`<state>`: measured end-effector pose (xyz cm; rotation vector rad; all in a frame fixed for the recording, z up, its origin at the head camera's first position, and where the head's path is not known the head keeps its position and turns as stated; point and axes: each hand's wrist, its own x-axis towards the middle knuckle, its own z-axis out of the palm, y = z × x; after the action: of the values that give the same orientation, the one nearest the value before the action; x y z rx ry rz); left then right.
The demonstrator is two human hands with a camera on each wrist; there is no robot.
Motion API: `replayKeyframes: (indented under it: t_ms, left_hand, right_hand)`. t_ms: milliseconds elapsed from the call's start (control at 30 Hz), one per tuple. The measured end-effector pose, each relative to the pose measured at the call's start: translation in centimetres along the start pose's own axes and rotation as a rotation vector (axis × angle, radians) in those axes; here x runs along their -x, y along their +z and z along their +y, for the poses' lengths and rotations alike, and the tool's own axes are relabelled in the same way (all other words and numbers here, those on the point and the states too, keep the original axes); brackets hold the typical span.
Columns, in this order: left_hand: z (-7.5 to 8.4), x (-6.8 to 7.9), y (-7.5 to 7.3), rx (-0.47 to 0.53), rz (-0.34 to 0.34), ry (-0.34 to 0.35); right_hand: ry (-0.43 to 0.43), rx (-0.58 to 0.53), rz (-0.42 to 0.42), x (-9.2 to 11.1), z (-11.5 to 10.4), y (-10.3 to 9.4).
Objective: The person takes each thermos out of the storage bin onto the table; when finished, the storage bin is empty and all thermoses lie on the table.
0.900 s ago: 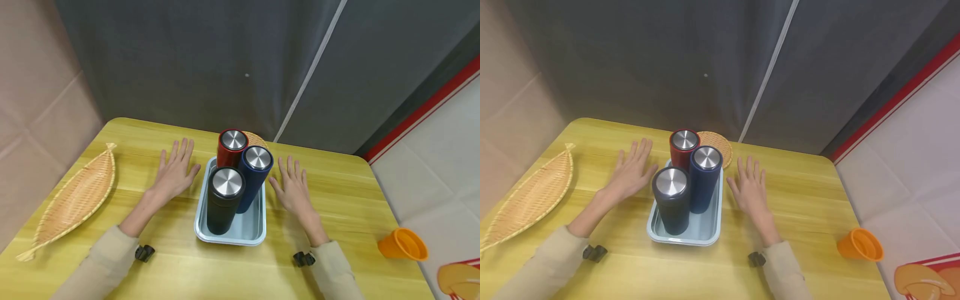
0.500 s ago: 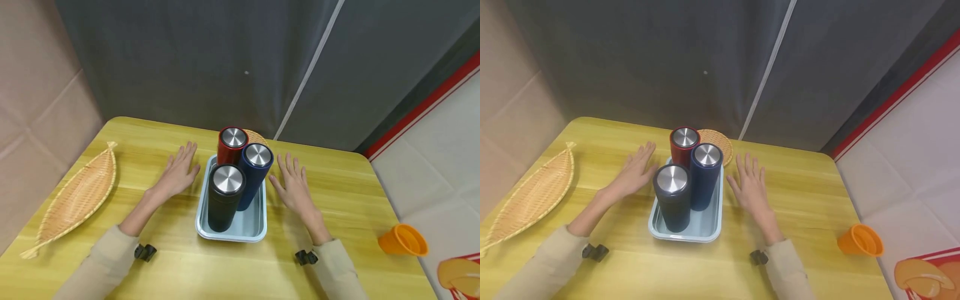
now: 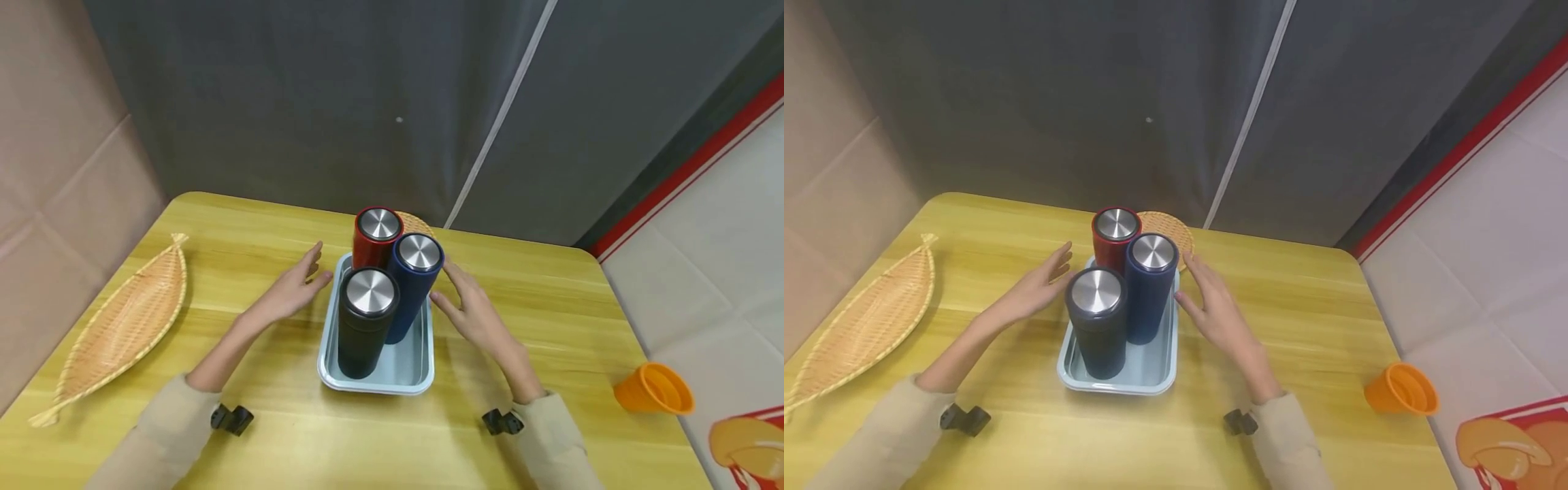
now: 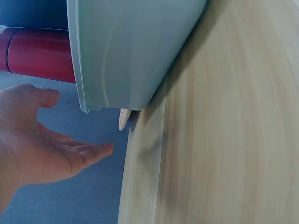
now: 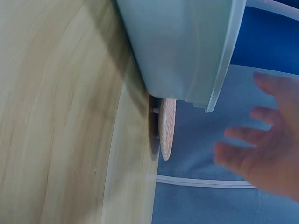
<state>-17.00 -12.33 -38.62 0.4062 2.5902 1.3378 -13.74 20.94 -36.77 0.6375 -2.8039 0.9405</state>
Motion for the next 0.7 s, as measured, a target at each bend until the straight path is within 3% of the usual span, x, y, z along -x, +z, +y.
replayKeyframes:
  t_ms: [300,500,700]
  left_hand:
    - [0.6,-0.1,1.0,0.330,-0.022,-0.048]
    - [0.7,0.0,1.4,0.349,-0.013,-0.085]
    - [0.8,0.2,1.6,0.391,-0.022,-0.105]
  right_hand:
    - [-0.059,-0.314,-0.031,-0.3,-0.9,-0.2]
    - [-0.051,-0.437,-0.068,-0.1,-2.0,-0.2]
    - [-0.009,-0.496,-0.045,-0.4,-3.0,0.8]
